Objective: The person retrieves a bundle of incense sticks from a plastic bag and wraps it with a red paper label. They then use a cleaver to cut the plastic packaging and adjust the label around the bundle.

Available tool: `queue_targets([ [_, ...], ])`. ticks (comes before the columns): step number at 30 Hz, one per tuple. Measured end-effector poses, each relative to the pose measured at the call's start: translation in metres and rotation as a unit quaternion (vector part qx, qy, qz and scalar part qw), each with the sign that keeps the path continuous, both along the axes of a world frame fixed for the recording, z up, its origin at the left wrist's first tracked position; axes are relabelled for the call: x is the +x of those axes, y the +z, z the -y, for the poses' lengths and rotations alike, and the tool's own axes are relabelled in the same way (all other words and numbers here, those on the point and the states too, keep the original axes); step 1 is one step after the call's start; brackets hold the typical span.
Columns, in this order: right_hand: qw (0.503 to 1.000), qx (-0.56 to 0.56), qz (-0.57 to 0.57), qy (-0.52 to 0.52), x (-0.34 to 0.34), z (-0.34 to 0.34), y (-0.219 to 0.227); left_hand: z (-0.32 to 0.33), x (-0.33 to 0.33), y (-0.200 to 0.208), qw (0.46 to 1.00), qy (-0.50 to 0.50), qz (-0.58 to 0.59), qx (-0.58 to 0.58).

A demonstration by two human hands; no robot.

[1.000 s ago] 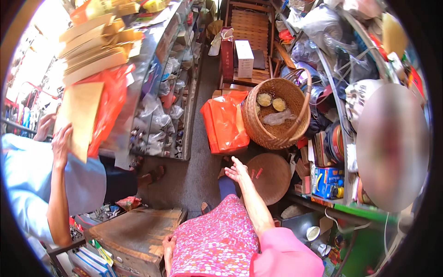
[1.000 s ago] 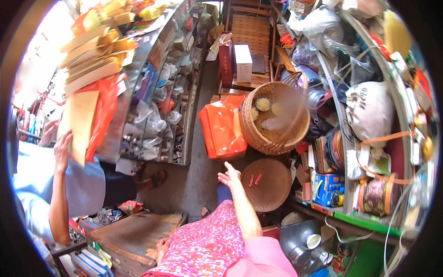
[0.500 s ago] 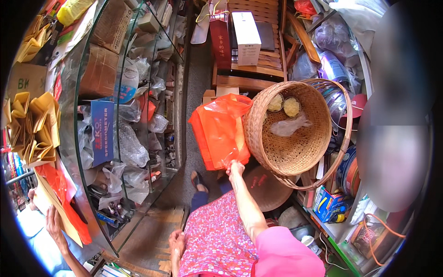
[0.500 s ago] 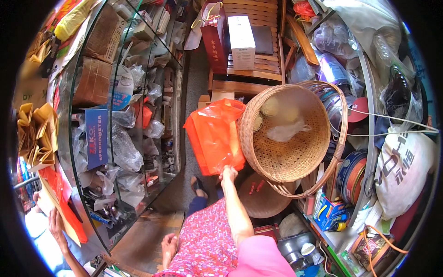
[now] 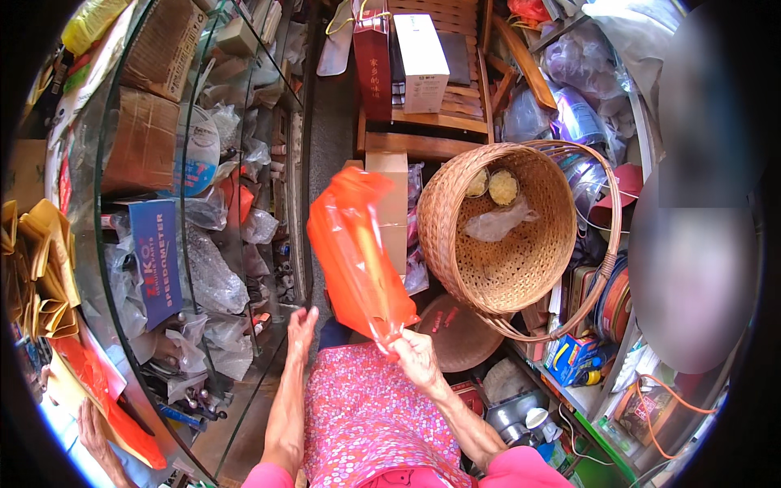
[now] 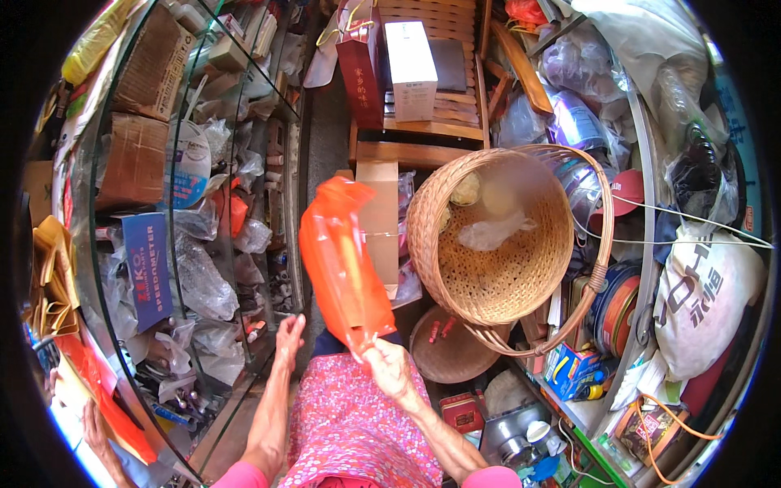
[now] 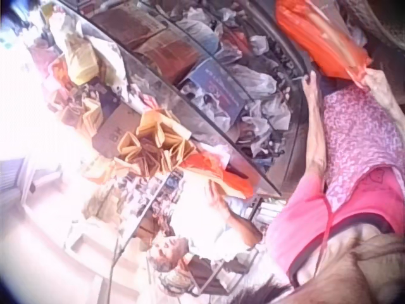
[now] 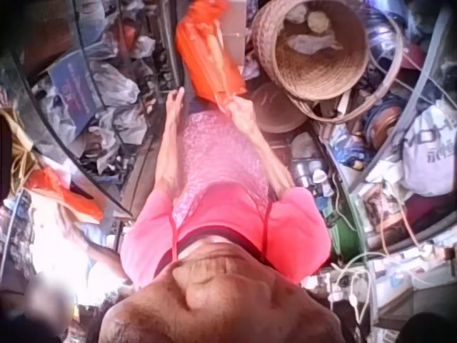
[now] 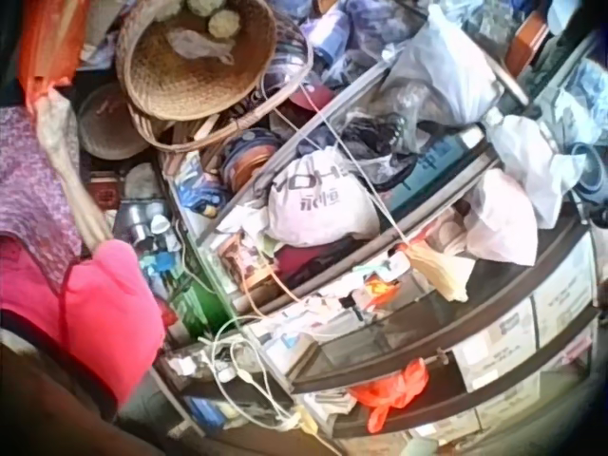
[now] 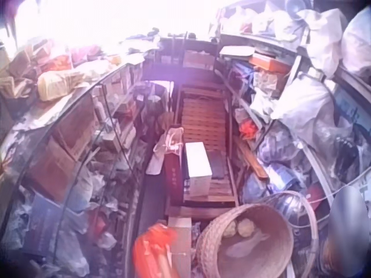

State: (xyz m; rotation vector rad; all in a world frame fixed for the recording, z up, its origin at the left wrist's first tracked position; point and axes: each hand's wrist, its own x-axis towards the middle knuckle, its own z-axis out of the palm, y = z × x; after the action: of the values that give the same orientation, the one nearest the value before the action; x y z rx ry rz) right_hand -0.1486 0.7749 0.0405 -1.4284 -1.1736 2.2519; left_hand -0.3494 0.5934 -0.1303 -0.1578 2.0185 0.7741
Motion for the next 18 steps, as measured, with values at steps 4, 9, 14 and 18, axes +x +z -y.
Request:
queue_targets([
  [4,0.983,-0.178,-0.036,0.004,-0.048,-0.007,0.073,-0.035,-0.028,-0.006,0.99,0.072,0.114,0.047],
  [9,0.945,-0.298,-0.124,0.046,-0.071,-0.005,0.155,0.012,0.018,-0.022,0.939,0.223,0.215,0.148],
  [14,0.94,-0.313,-0.118,0.062,-0.056,0.018,0.198,0.043,0.059,0.015,0.905,0.302,0.249,0.168],
  [18,0.929,-0.362,-0.066,-0.043,-0.05,0.018,0.247,0.006,0.044,0.026,0.862,0.347,0.271,0.251],
])
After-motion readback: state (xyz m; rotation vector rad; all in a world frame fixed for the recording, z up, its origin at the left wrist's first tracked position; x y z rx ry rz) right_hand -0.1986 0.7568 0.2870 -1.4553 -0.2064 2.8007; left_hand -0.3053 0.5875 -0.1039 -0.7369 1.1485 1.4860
